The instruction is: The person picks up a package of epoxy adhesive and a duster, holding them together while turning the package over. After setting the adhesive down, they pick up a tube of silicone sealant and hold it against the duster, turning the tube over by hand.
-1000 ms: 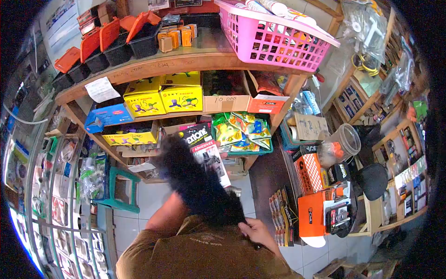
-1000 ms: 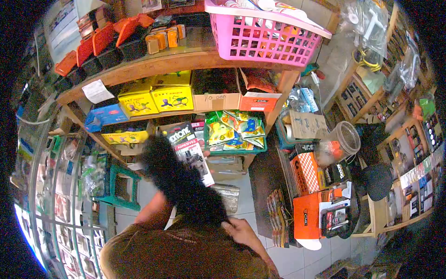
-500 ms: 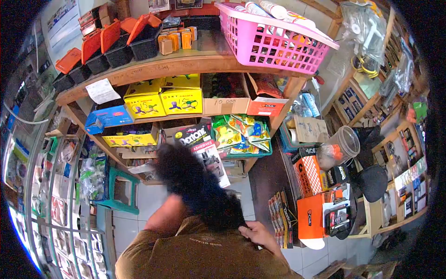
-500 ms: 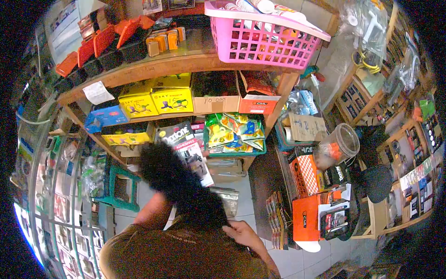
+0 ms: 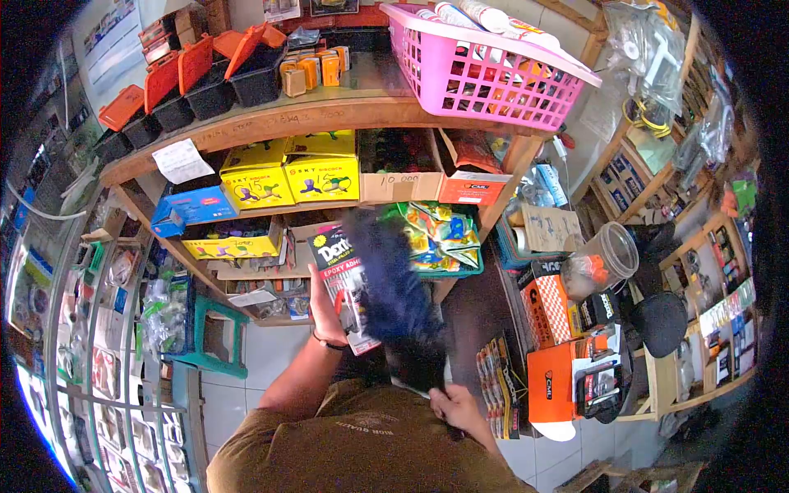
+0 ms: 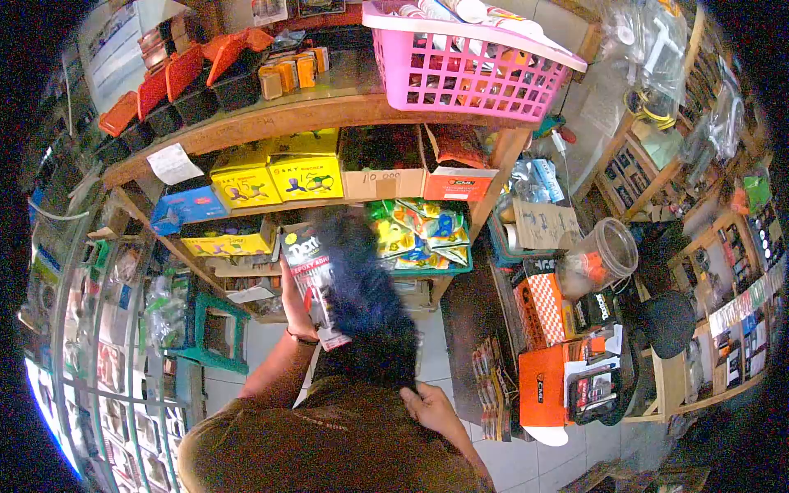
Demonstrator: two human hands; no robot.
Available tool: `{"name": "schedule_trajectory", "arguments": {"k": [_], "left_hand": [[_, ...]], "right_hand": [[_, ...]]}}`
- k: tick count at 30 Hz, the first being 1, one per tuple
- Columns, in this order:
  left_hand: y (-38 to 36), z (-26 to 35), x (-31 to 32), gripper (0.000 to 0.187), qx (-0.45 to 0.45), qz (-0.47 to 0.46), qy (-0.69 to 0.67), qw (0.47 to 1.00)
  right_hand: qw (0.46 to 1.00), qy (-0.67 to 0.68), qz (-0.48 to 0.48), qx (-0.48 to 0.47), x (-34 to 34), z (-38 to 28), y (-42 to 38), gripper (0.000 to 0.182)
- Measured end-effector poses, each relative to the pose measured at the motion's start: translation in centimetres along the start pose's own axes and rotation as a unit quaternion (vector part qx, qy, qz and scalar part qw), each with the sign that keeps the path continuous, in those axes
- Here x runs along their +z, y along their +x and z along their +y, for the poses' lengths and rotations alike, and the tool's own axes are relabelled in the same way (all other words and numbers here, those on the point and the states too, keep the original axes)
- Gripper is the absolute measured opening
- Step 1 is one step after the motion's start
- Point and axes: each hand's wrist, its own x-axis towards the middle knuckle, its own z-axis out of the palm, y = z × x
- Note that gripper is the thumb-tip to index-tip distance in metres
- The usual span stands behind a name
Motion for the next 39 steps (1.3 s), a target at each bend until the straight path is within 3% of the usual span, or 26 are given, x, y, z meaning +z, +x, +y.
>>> {"name": "schedule_trajectory", "arguments": {"k": [4,5,6,9,10,12,13,14,17,18,19,21,22,23,25,26,27,28,29,31,32,33,35,37,38,39], "left_hand": [[-0.1,-0.6,1.0,0.073,-0.009,-0.036,0.108,0.993],[0.2,-0.4,0.0,0.075,-0.008,-0.097,-0.002,0.995],[0.0,-0.2,0.2,0.075,-0.022,-0.001,-0.024,0.999],[0.2,-0.2,0.6,0.075,-0.034,-0.047,-0.033,0.998],[0.2,-0.7,0.5,0.072,0.005,-0.038,0.168,0.985],[0.4,-0.7,0.4,0.071,0.013,-0.048,0.179,0.983],[0.7,-0.2,0.4,0.071,-0.018,-0.066,-0.012,0.998],[0.9,-0.2,0.1,0.071,0.018,0.005,-0.008,1.000],[1.2,-0.4,-0.9,0.072,-0.056,-0.061,-0.029,0.996],[0.8,-0.7,-0.6,0.072,-0.052,-0.044,0.130,0.989],[0.7,0.3,0.1,0.072,-0.092,-0.068,-0.008,0.993],[0.9,-0.4,0.0,0.077,-0.075,-0.060,0.069,0.993],[0.9,-0.4,1.0,0.078,-0.039,-0.005,-0.030,0.999],[2.3,-0.4,-5.7,0.079,-0.109,-0.261,-0.204,0.937],[1.4,-0.2,-3.7,0.067,-0.075,-0.145,-0.144,0.976],[1.1,-1.0,-2.2,0.066,-0.039,-0.049,0.001,0.998],[0.4,-0.6,0.3,0.064,-0.038,-0.007,0.023,0.999],[-0.3,-0.2,2.8,0.063,-0.039,0.035,0.044,0.998],[-0.1,-0.2,1.0,0.063,-0.038,0.037,0.044,0.998],[0.8,0.3,-3.1,0.065,-0.030,-0.051,-0.126,0.990],[0.9,0.2,-3.6,0.065,-0.062,-0.184,-0.186,0.963],[0.7,-0.1,-2.4,0.065,-0.060,-0.184,-0.185,0.964],[0.2,-0.4,0.0,0.065,-0.055,-0.033,-0.027,0.998],[0.2,-0.2,-0.8,0.064,-0.056,0.019,0.029,0.998],[0.8,0.2,-3.3,0.067,-0.057,-0.095,-0.055,0.992],[1.2,0.5,-4.7,0.069,-0.056,-0.206,-0.140,0.967]], "right_hand": [[0.991,-0.091,-0.038,-0.087,0.0,0.5,0.0,0.032],[0.999,-0.022,-0.009,-0.047,0.3,-0.1,0.0,0.029],[0.999,0.046,0.020,-0.008,0.3,-0.5,0.0,0.027],[0.994,-0.096,-0.018,-0.044,-0.5,0.0,0.0,0.025],[0.994,-0.066,-0.024,-0.080,-0.4,-0.6,-0.2,0.025],[0.999,-0.032,-0.002,-0.027,-0.1,-0.8,0.0,0.024],[0.999,0.004,0.020,0.026,-0.1,-0.8,0.0,0.023],[0.999,0.004,0.021,0.028,-0.2,-0.4,0.1,0.023],[0.993,-0.113,0.012,0.016,-0.5,-0.4,0.0,0.021],[0.988,-0.148,-0.019,-0.036,-0.5,-1.8,-0.4,0.022],[0.978,-0.184,-0.049,-0.088,-0.5,-2.6,-0.6,0.024],[0.982,-0.150,-0.028,-0.107,-0.5,-0.6,-0.3,0.025],[0.999,-0.023,0.002,-0.025,-0.5,0.9,-0.1,0.025],[0.992,0.104,0.031,0.058,-0.6,1.7,0.1,0.025],[0.992,0.119,0.016,0.045,-0.5,0.2,-0.2,0.027],[1.000,0.007,-0.005,-0.027,-0.3,-1.6,-0.6,0.028],[0.989,-0.106,-0.024,-0.099,-0.2,-2.7,-0.9,0.031],[0.990,-0.099,-0.025,-0.093,-0.2,-2.2,-1.0,0.029],[0.991,-0.100,-0.026,-0.091,-0.3,-1.0,-0.7,0.029],[0.999,0.047,0.016,0.022,-0.4,1.3,-0.1,0.028],[0.999,0.037,0.015,0.010,-0.5,1.5,0.0,0.029],[0.999,0.037,0.013,0.010,-0.6,0.8,-0.2,0.029],[0.991,-0.130,-0.015,-0.022,-0.8,-1.1,-0.9,0.033],[0.999,-0.038,0.002,0.011,-0.7,0.3,-0.4,0.031],[0.997,0.055,0.019,0.045,-0.6,0.8,-0.2,0.030],[0.997,0.056,0.018,0.045,-0.6,0.7,-0.2,0.030]]}}
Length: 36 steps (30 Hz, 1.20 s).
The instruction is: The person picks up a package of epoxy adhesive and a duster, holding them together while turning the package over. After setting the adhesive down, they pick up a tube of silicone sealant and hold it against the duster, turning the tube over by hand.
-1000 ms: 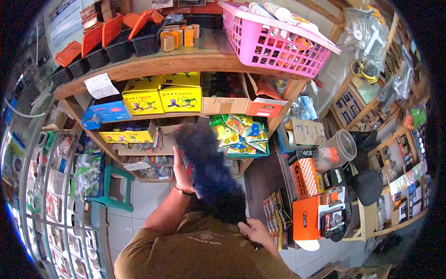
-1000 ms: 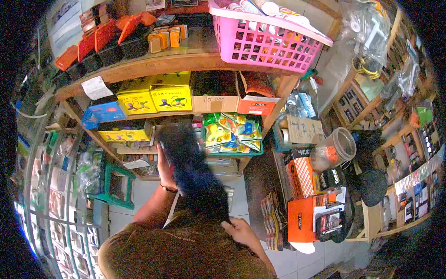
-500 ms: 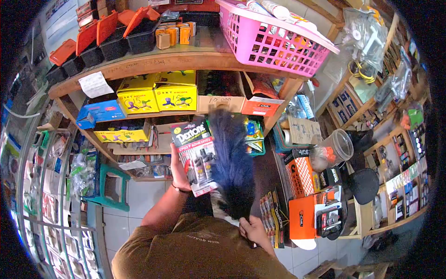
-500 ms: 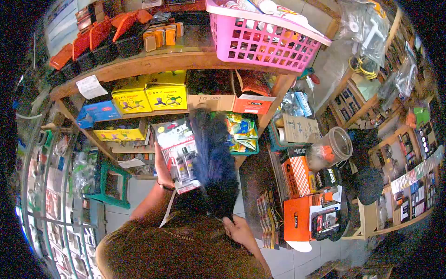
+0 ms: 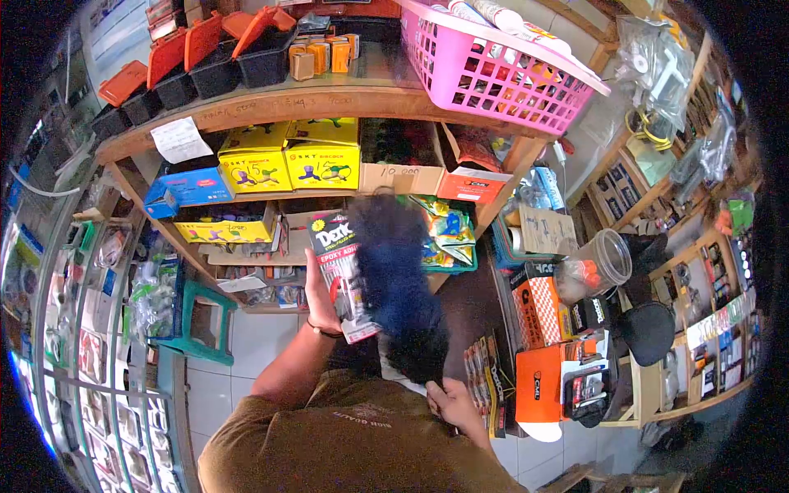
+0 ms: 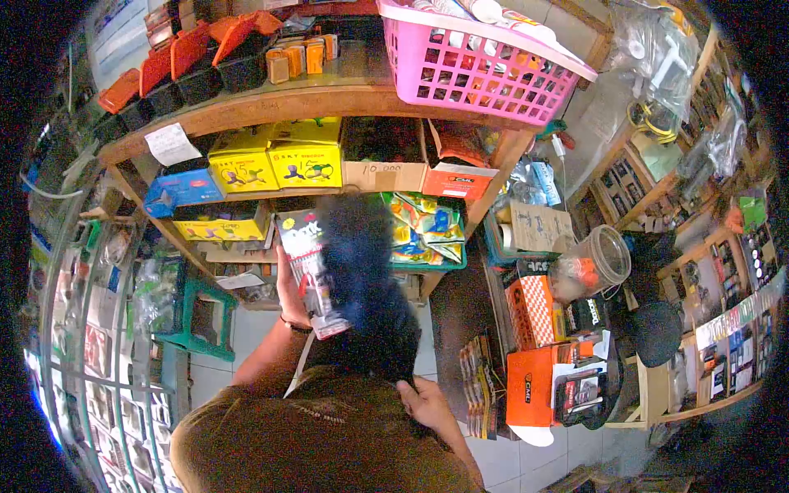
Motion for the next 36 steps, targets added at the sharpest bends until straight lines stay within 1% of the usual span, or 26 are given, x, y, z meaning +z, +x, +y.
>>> {"name": "schedule_trajectory", "arguments": {"k": [1,2,4,5,6,7,8,10,12,14,15,16,17,18,19,20,22,23,25,26,27,29,31,32,34,36], "left_hand": [[0.6,-1.0,3.1,0.071,0.033,0.171,0.108,0.979],[1.3,-1.6,4.4,0.072,0.049,0.196,0.101,0.974],[1.0,-1.9,6.7,0.073,-0.013,0.187,0.213,0.959],[0.9,-1.6,4.4,0.073,-0.002,0.153,0.183,0.971],[1.5,-1.7,5.6,0.074,0.001,0.065,0.132,0.989],[1.1,-0.7,3.6,0.069,-0.010,0.039,0.063,0.997],[0.7,0.3,1.6,0.064,-0.021,0.010,-0.008,1.000],[1.8,-1.4,5.3,0.066,0.079,0.214,0.108,0.968],[1.3,-1.5,5.5,0.070,-0.012,0.210,0.196,0.958],[1.3,-1.6,6.4,0.070,0.007,0.226,0.218,0.949],[1.1,-0.9,5.0,0.071,0.021,0.222,0.180,0.958],[0.9,-0.3,3.3,0.072,0.036,0.219,0.142,0.965],[0.7,0.4,1.6,0.074,-0.003,0.086,0.046,0.995],[0.9,0.2,2.1,0.072,0.032,0.180,0.095,0.979],[1.1,-0.4,2.6,0.075,0.003,0.172,0.133,0.976],[1.2,-1.0,3.4,0.078,-0.028,0.164,0.171,0.971],[2.0,-0.5,3.8,0.085,-0.032,0.118,0.098,0.988],[2.2,-0.6,3.2,0.082,0.008,0.161,0.094,0.982],[2.2,-0.1,1.3,0.074,0.062,0.213,0.069,0.973],[1.9,0.0,0.6,0.068,0.047,0.137,-0.003,0.990],[2.3,-0.5,1.3,0.066,0.029,0.149,0.066,0.986],[2.6,-1.8,4.0,0.064,0.007,0.199,0.164,0.966],[3.0,-1.1,3.9,0.067,0.033,0.178,0.148,0.972],[3.2,-0.3,2.3,0.068,0.043,0.193,0.063,0.978],[3.2,0.3,0.8,0.070,0.060,0.209,0.119,0.969],[3.3,-0.2,1.6,0.069,0.014,0.180,0.109,0.977]], "right_hand": [[0.991,-0.132,-0.002,-0.035,-0.1,-0.3,0.0,0.030],[0.963,-0.261,-0.004,-0.070,-0.1,-0.7,-0.1,0.030],[0.965,-0.230,-0.027,-0.123,0.4,-1.8,-0.4,0.032],[0.979,-0.182,-0.005,-0.090,0.4,-1.7,-0.3,0.033],[0.989,-0.133,0.017,-0.056,0.5,-1.4,-0.2,0.033],[1.000,0.015,0.002,-0.003,0.4,-0.6,0.3,0.030],[1.000,0.015,0.002,-0.004,0.3,-0.1,0.5,0.030],[0.976,-0.212,0.019,-0.043,0.4,-0.4,0.5,0.029],[0.977,-0.204,-0.010,-0.063,0.8,-2.1,-0.5,0.029],[0.988,-0.136,-0.016,-0.066,1.0,-2.5,-0.4,0.036],[1.000,-0.016,0.008,0.005,1.1,-2.2,-0.2,0.035],[1.000,-0.017,0.007,0.005,1.2,-2.1,-0.2,0.035],[1.000,-0.012,0.003,0.005,1.2,-2.1,-0.1,0.034],[1.000,-0.005,-0.001,0.004,1.2,-2.3,0.1,0.033],[1.000,-0.004,0.001,0.002,1.2,-2.4,0.2,0.033],[0.997,-0.062,-0.019,-0.029,1.3,-2.7,0.2,0.033],[0.978,-0.180,-0.055,-0.088,1.2,-3.0,0.1,0.035],[0.991,-0.127,-0.001,-0.052,1.3,-2.4,0.2,0.030],[0.996,-0.091,0.009,-0.021,0.9,-1.4,0.6,0.027],[0.998,-0.052,0.018,0.007,0.7,-1.3,0.8,0.025],[0.966,-0.256,0.033,-0.027,0.6,-2.1,0.7,0.028],[0.971,-0.234,0.014,-0.039,0.7,-2.5,0.7,0.030],[0.988,-0.140,0.025,-0.064,1.2,-3.5,0.5,0.032],[0.987,-0.143,0.024,-0.064,1.3,-3.7,0.7,0.032],[0.989,-0.143,0.045,-0.009,1.2,-4.1,0.8,0.031],[0.979,-0.195,0.025,-0.050,1.0,-4.7,0.8,0.030]]}}
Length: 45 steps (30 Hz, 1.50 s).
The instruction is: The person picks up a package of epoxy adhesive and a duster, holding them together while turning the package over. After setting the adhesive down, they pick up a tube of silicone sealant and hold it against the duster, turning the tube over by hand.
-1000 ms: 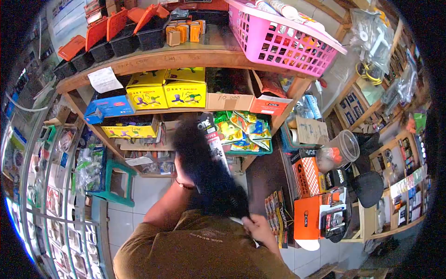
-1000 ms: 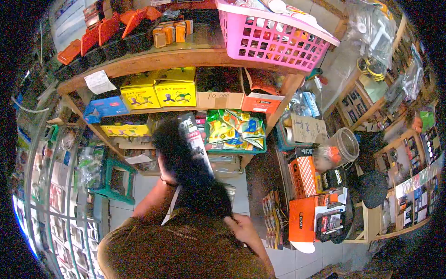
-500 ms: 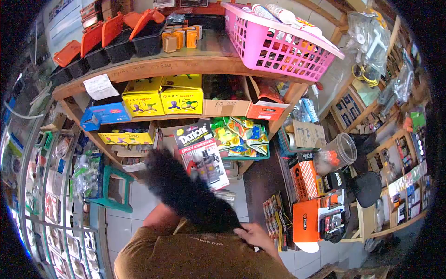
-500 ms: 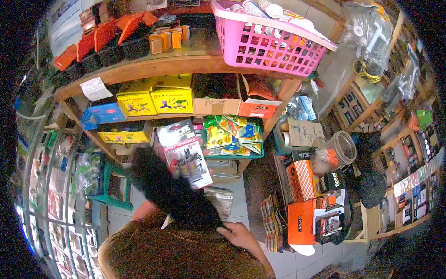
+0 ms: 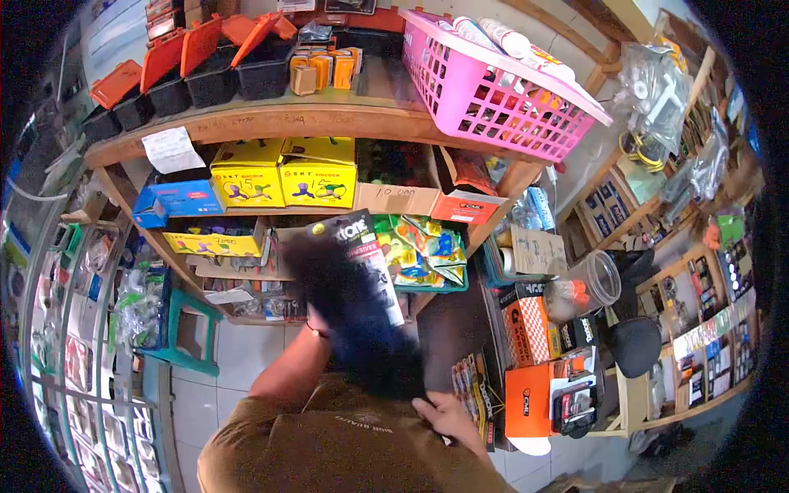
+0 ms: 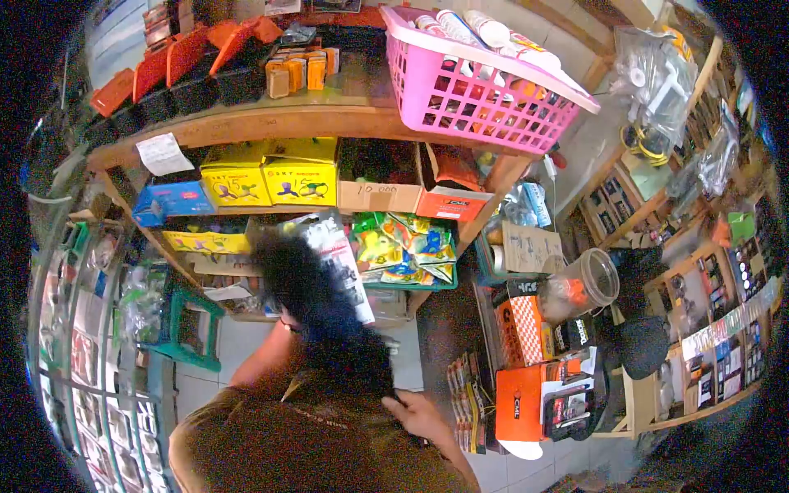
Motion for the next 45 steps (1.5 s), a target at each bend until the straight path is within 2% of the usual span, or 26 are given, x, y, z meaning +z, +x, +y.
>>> {"name": "schedule_trajectory", "arguments": {"k": [3,5,7,10,12,14,15,16,18,20,22,23,24,26,27,28,29,31,34,36,37,39,41,42,44,45], "left_hand": [[0.5,0.9,-2.9,0.067,0.011,-0.047,-0.027,0.998],[0.7,1.2,-2.6,0.065,0.046,-0.074,-0.035,0.996],[-0.1,0.9,2.1,0.066,0.040,-0.014,0.019,0.999],[-0.8,1.1,2.6,0.067,-0.005,-0.066,0.005,0.998],[-1.2,1.3,2.9,0.067,-0.014,-0.110,-0.031,0.993],[-1.5,1.3,3.3,0.067,0.061,-0.050,-0.017,0.997],[-1.9,1.3,3.5,0.067,0.097,-0.018,-0.009,0.995],[-3.2,1.4,3.4,0.068,0.006,-0.092,0.000,0.996],[-4.2,1.5,3.7,0.069,0.023,-0.031,0.106,0.994],[-4.9,2.5,3.8,0.072,0.065,-0.001,-0.026,0.998],[-5.4,2.9,3.7,0.073,0.031,-0.188,-0.131,0.973],[-5.9,2.0,5.4,0.072,0.083,-0.023,-0.027,0.996],[-6.9,2.0,4.8,0.070,0.036,-0.014,0.088,0.995],[-7.7,2.3,5.3,0.074,0.024,0.022,0.075,0.997],[-7.8,3.0,2.5,0.073,0.027,-0.043,-0.044,0.998],[-7.9,4.0,2.8,0.073,0.027,-0.108,-0.164,0.980],[-8.3,3.6,3.2,0.066,0.100,-0.016,-0.029,0.994],[-8.7,3.5,5.3,0.066,0.102,0.001,0.058,0.993],[-10.8,5.2,7.9,0.064,0.093,0.039,0.111,0.989],[-10.6,8.3,3.5,0.062,0.164,-0.006,0.012,0.986],[-10.4,9.9,-0.9,0.070,0.090,-0.082,-0.158,0.980],[-8.9,10.0,-6.3,0.067,0.115,-0.055,-0.054,0.990],[-12.9,12.4,3.4,0.071,0.054,-0.048,0.118,0.990],[-13.6,13.3,3.6,0.069,0.026,-0.140,0.021,0.990],[-15.4,15.9,4.5,0.069,0.121,0.042,0.030,0.991],[-16.1,17.9,0.4,0.068,0.062,-0.146,-0.074,0.985]], "right_hand": [[0.988,0.142,0.006,0.058,-0.1,1.4,1.3,0.031],[0.998,0.065,0.000,0.019,-0.1,2.6,1.5,0.033],[0.999,-0.027,-0.032,-0.020,-0.4,1.8,1.0,0.037],[0.998,-0.051,-0.033,-0.030,-0.6,1.2,0.4,0.035],[0.998,0.040,-0.042,0.003,-0.6,0.6,-0.1,0.032],[0.991,0.120,-0.045,0.029,-0.4,0.9,-0.6,0.030],[0.995,0.074,-0.058,0.033,-0.4,1.2,-0.7,0.029],[0.995,0.074,-0.062,0.031,-0.6,1.2,-1.0,0.029],[0.996,0.042,-0.074,-0.023,-0.9,0.9,-1.3,0.029],[0.991,0.113,-0.066,-0.029,-0.3,1.1,-1.6,0.030],[0.998,0.033,-0.048,0.028,0.1,-0.5,-2.2,0.030],[0.996,-0.062,-0.065,-0.027,0.1,0.2,-2.4,0.031],[0.995,-0.056,-0.070,-0.041,0.3,0.3,-2.5,0.031],[0.997,-0.022,-0.063,-0.043,0.8,0.6,-3.1,0.032],[0.987,0.141,-0.065,0.044,1.4,1.0,-3.0,0.032],[0.986,0.145,-0.065,0.041,1.7,1.3,-3.0,0.032],[0.988,0.136,-0.071,0.035,1.8,1.5,-3.0,0.031],[0.996,0.041,-0.078,-0.016,2.3,1.3,-3.2,0.031],[0.985,0.152,-0.083,-0.006,4.1,0.8,-3.1,0.032],[0.976,0.200,-0.086,-0.002,5.3,0.1,-2.8,0.033],[0.982,0.164,-0.094,0.020,5.9,-0.4,-2.7,0.033],[0.988,0.107,-0.113,0.012,7.9,-2.6,-3.2,0.034],[0.993,0.068,-0.099,-0.020,10.0,-3.0,-2.7,0.034],[0.994,0.021,-0.088,-0.055,11.0,-3.6,-2.3,0.034],[0.991,0.113,-0.072,-0.006,13.9,-5.2,-2.1,0.035],[0.990,0.121,-0.071,0.009,15.4,-6.6,-2.4,0.034]]}}
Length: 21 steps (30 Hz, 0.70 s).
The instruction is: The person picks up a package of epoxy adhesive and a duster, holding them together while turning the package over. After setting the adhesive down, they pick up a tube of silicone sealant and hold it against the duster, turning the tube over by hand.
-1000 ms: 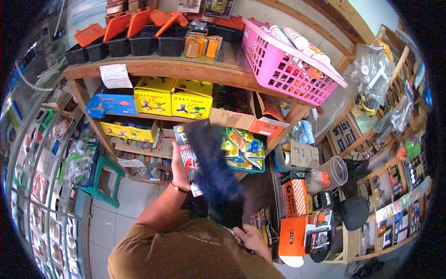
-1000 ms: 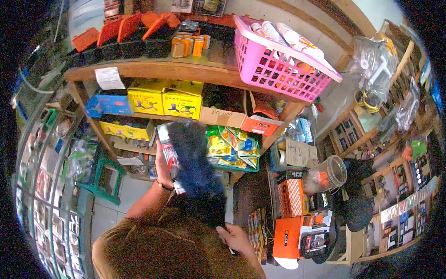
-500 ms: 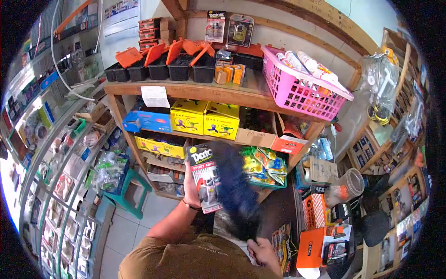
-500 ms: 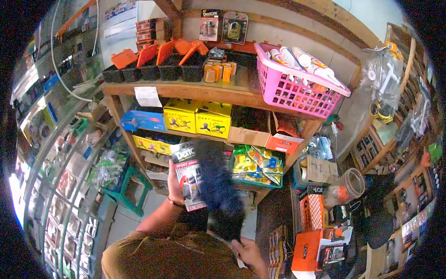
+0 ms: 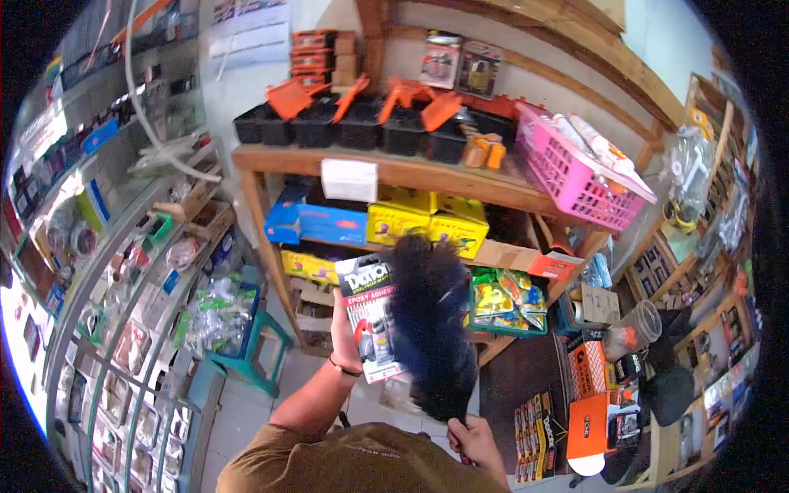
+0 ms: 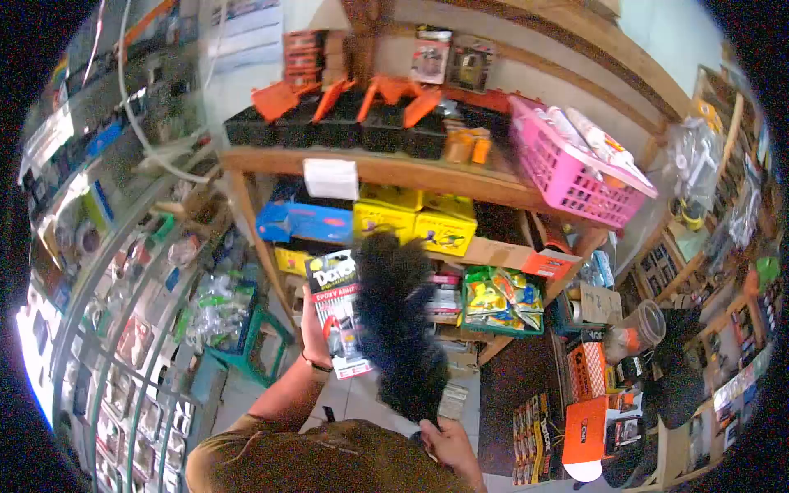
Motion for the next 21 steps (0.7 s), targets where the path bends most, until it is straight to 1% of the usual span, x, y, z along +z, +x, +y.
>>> {"name": "schedule_trajectory", "arguments": {"k": [1,2,3,4,5,6,7,8,9,10,11,12,13,14,15,16,17,18,19,20,21], "left_hand": [[-0.9,1.1,0.2,0.065,-0.019,-0.041,-0.063,0.997],[-2.6,1.6,-3.0,0.065,-0.036,0.083,0.022,0.996],[-4.0,2.2,-1.9,0.066,-0.030,0.126,0.097,0.987],[-5.1,3.2,0.4,0.068,-0.019,0.117,0.121,0.986],[-6.2,4.3,1.2,0.069,-0.003,0.096,0.117,0.988],[-7.2,5.6,1.2,0.071,0.010,0.048,0.078,0.996],[-7.9,7.3,0.5,0.071,0.016,-0.050,-0.081,0.995],[-9.0,7.8,0.2,0.070,0.030,0.000,-0.039,0.999],[-9.4,8.0,1.4,0.069,0.044,0.044,0.001,0.998],[-9.0,7.7,4.1,0.069,0.079,0.162,0.048,0.982],[-9.9,8.1,3.6,0.071,0.020,0.032,0.029,0.999],[-10.1,8.2,4.0,0.071,0.018,0.100,0.080,0.992],[-10.6,8.6,4.6,0.069,0.030,0.070,0.047,0.996],[-11.1,9.0,5.3,0.067,0.039,0.038,0.014,0.998],[-11.8,9.8,1.7,0.067,0.057,0.049,-0.036,0.997],[-12.1,9.9,0.5,0.068,0.059,-0.011,-0.064,0.996],[-12.4,9.8,0.0,0.068,0.062,-0.071,-0.091,0.991],[-11.8,9.3,4.8,0.070,0.113,0.143,-0.019,0.983],[-13.1,9.3,4.1,0.071,0.030,0.018,-0.032,0.999],[-13.5,9.4,3.9,0.072,0.029,0.063,0.026,0.997],[-13.8,9.6,4.2,0.073,0.031,0.107,0.087,0.990]], "right_hand": [[1.000,0.011,0.001,0.020,1.7,-0.7,-0.4,0.034],[0.995,-0.093,-0.026,-0.035,3.0,-1.7,-0.6,0.034],[0.994,-0.097,-0.035,-0.020,4.3,-1.9,-0.6,0.034],[0.992,-0.118,-0.029,-0.013,5.5,-2.0,-0.6,0.034],[0.990,-0.137,-0.022,-0.009,6.6,-2.2,-0.5,0.034],[0.997,-0.026,-0.011,0.067,7.8,-2.5,-0.7,0.035],[0.996,-0.025,-0.010,0.079,9.7,-2.7,-1.0,0.035],[0.996,-0.023,0.023,0.086,11.4,-3.0,-1.4,0.037],[0.994,-0.025,0.060,0.087,12.6,-3.4,-1.8,0.039],[0.995,-0.084,0.040,0.042,13.5,-1.9,-2.0,0.038],[0.989,-0.150,-0.001,0.000,13.4,0.2,-2.3,0.035],[0.990,-0.137,0.003,-0.024,14.2,0.1,-2.8,0.034],[0.991,-0.125,0.004,-0.046,15.1,0.1,-3.4,0.034],[0.990,-0.133,0.011,-0.040,15.8,-0.3,-4.0,0.034],[0.998,-0.018,0.049,0.034,16.7,-1.3,-4.6,0.033],[0.986,0.098,0.087,0.103,17.4,-2.0,-4.9,0.032],[0.986,0.089,0.092,0.102,17.6,-1.6,-4.9,0.032],[0.996,-0.012,0.050,0.077,17.6,-0.7,-5.2,0.030],[0.992,-0.112,0.006,0.053,18.3,-1.1,-5.8,0.029],[0.996,-0.083,-0.016,0.038,19.0,-2.1,-6.5,0.027],[0.995,-0.087,-0.015,0.038,18.8,-1.6,-6.5,0.027]]}}
